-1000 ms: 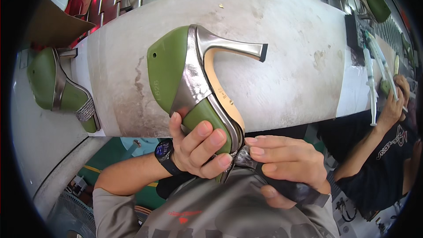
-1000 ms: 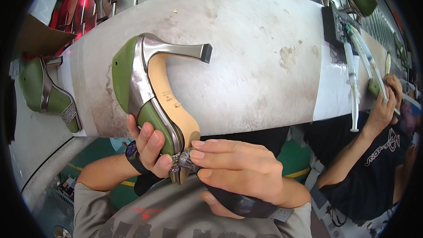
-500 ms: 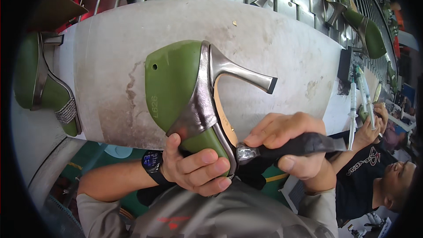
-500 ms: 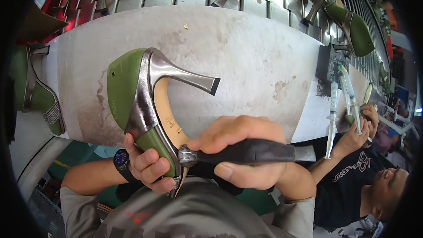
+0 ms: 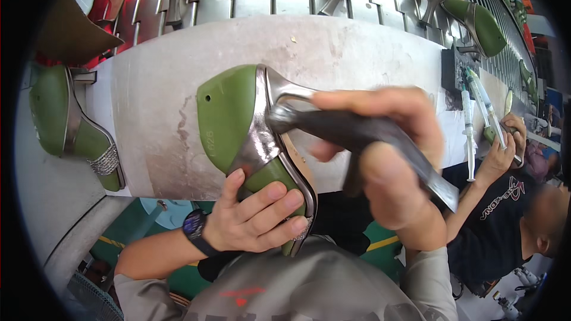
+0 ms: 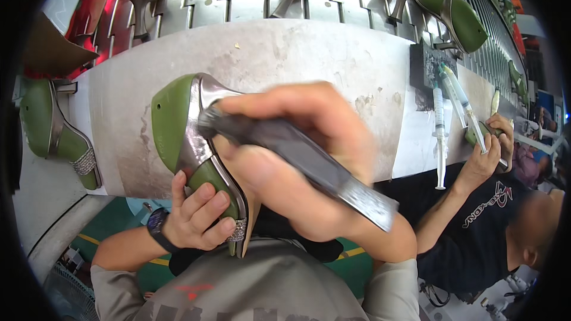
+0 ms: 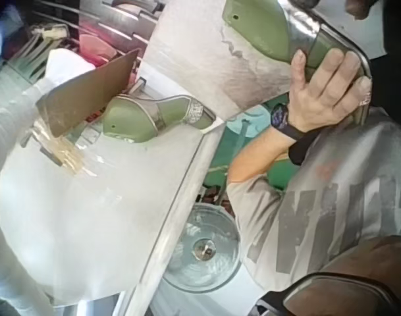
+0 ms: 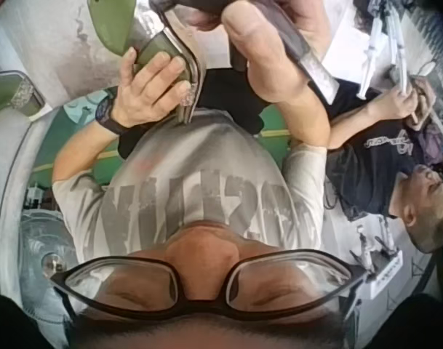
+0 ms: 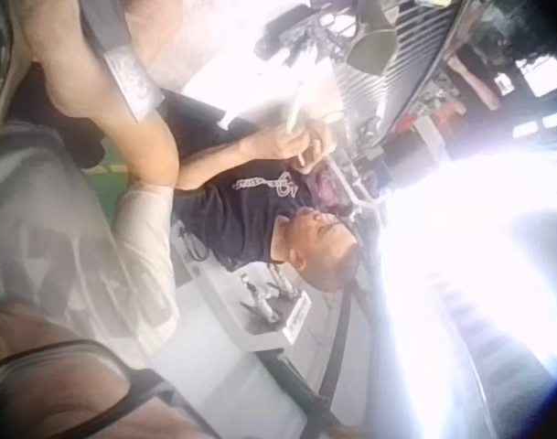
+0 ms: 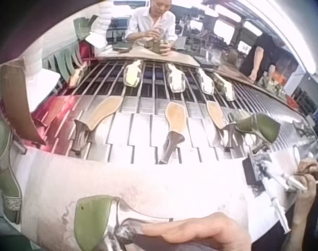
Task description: The person attaches heels and soles onto shoe lasts by hand, hammers the edges using a cobbler's hammer, injects glue with a syringe, and places the shoes back on the conveyor.
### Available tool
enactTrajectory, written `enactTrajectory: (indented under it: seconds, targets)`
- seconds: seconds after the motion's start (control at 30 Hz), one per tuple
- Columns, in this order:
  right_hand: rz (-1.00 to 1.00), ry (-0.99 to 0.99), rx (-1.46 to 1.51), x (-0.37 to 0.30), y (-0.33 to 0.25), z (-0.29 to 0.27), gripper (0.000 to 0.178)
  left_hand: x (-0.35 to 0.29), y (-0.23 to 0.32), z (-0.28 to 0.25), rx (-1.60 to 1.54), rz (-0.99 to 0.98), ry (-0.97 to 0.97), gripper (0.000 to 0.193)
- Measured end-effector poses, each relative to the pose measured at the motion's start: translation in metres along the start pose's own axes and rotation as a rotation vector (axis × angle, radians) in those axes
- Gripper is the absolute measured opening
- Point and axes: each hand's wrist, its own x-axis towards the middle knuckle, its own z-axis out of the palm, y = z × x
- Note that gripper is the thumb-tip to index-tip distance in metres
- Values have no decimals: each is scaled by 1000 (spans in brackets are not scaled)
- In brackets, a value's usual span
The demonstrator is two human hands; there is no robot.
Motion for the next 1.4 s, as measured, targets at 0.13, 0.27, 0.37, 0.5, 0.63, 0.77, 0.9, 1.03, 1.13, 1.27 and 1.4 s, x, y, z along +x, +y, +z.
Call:
enactTrajectory:
  seconds: [0.13, 0.27, 0.37, 0.5, 0.63, 0.77, 0.9, 1.03, 1.13, 1.27, 1.4]
  targets:
    - [194, 174, -61, -1, -29, -9, 55, 45, -36, -39, -113, -221, -271, 93]
    - [424, 165, -17, 11, -19, 3, 42, 68, -59, -36, -165, -275, -380, 125]
    - [340, 271, 208, 10, -16, 12, 26, 64, -58, -33, -138, -271, -353, 124]
    - [319, 268, -56, 24, -14, 21, 41, 62, -60, -30, -112, -250, -346, 118]
    - [362, 135, -169, 56, -29, 23, 38, 62, -62, -35, -105, -240, -363, 114]
    - [438, 90, -132, 54, -23, 16, 37, 60, -65, -34, -107, -255, -379, 115]
    - [406, 95, -55, 35, -15, 8, 35, 62, -62, -35, -104, -269, -379, 120]
    - [371, 5, -104, 36, -20, 5, 34, 64, -61, -38, -104, -266, -375, 126]
    - [383, -53, -160, 37, -24, 7, 34, 64, -59, -40, -104, -264, -384, 132]
    - [385, -58, -125, 25, -25, 3, 34, 63, -56, -43, -91, -250, -380, 140]
    - [415, 48, 94, -13, -24, -12, 27, 66, -52, -46, -61, -243, -408, 135]
